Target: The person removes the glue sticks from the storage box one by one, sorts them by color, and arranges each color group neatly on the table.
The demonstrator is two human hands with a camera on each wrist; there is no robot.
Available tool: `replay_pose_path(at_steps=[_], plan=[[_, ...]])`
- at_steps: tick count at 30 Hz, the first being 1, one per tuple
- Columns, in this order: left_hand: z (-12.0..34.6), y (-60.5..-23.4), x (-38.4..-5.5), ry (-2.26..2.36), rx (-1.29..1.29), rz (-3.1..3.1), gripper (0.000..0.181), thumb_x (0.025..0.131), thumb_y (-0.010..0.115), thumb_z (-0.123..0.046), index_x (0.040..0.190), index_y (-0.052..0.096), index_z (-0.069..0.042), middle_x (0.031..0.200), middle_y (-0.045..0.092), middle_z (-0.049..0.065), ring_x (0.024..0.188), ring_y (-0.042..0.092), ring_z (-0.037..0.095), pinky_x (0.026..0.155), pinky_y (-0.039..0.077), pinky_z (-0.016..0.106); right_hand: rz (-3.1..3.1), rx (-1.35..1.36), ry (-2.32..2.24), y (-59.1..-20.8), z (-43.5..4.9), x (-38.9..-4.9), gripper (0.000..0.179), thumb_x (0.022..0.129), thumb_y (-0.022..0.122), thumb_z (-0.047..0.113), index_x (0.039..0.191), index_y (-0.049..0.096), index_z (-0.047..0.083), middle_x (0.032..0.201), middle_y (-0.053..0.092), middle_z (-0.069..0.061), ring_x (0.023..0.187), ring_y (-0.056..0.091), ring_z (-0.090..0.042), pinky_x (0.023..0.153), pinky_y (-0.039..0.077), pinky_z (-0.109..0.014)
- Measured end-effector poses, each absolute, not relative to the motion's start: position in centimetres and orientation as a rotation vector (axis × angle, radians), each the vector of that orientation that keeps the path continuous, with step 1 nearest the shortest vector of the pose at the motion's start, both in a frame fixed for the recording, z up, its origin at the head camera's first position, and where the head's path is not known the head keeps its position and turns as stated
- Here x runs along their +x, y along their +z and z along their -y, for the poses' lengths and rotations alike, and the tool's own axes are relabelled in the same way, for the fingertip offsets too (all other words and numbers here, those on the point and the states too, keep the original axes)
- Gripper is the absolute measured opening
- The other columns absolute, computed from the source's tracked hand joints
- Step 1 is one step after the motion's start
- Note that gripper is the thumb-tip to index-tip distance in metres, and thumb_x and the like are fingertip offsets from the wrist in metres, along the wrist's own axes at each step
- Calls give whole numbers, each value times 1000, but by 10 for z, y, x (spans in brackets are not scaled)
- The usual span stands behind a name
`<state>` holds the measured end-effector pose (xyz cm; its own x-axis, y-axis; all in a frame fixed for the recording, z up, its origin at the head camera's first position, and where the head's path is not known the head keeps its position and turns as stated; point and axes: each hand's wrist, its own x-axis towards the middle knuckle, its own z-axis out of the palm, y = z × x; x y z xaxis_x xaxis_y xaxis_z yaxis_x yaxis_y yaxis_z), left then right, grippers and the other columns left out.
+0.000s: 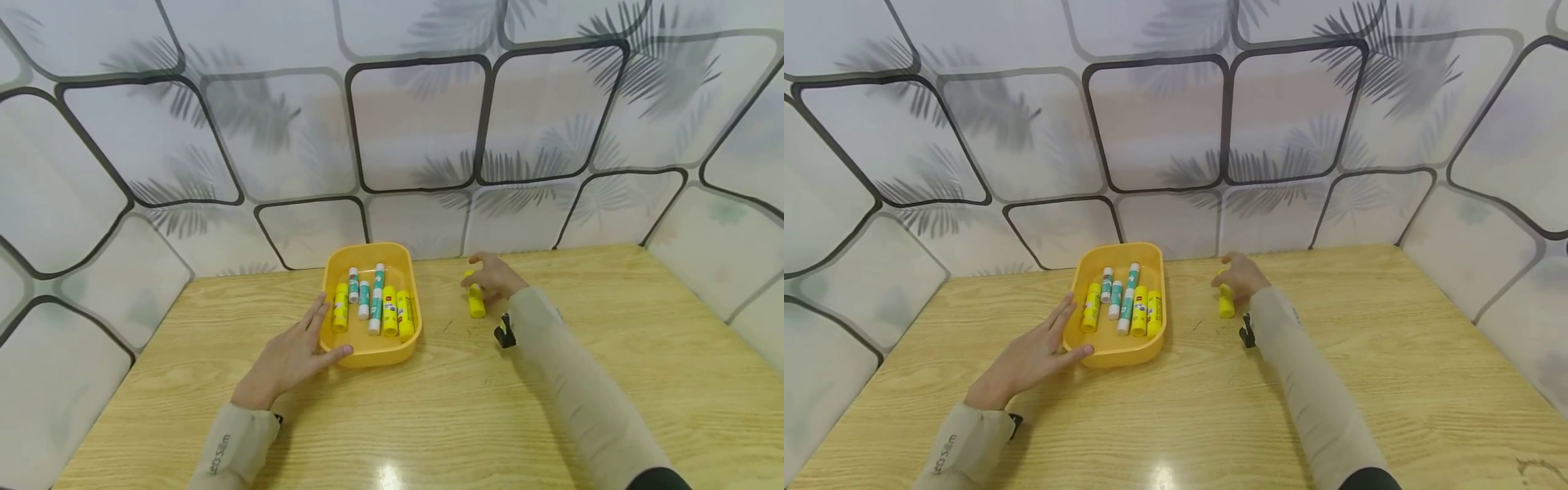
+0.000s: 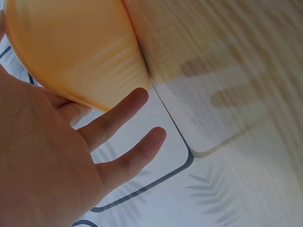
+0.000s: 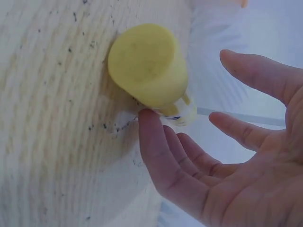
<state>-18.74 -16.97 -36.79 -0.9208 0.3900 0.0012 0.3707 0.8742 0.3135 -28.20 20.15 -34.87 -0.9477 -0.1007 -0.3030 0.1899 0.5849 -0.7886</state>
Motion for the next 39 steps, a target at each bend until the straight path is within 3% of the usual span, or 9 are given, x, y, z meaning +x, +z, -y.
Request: replay_pose_path(at_steps=[23,32,39], plan=[[172,-367,-187,460,608,-2980,97,99,48,-65,159,19,5,168,8,17,144,34,43,102,46,58,-2441,102,-1298,-347,-213,-285,74,97,63,13,154,22,-9,152,28,-37,131,43,-50,94,54,-52],[170,-371,-184,491,631,-2970,96,98,49,-65,159,20,4,168,8,16,141,38,44,97,50,56,-2485,29,-1302,-280,-227,-292,68,100,59,13,153,23,-8,154,26,-36,136,36,-54,97,51,-58],[171,-371,-188,490,643,-2994,97,98,50,-65,159,20,4,168,9,16,139,41,45,92,53,55,-2465,-50,-1347,-254,-206,-293,63,102,58,13,154,29,-5,154,33,-29,133,42,-50,96,52,-55]])
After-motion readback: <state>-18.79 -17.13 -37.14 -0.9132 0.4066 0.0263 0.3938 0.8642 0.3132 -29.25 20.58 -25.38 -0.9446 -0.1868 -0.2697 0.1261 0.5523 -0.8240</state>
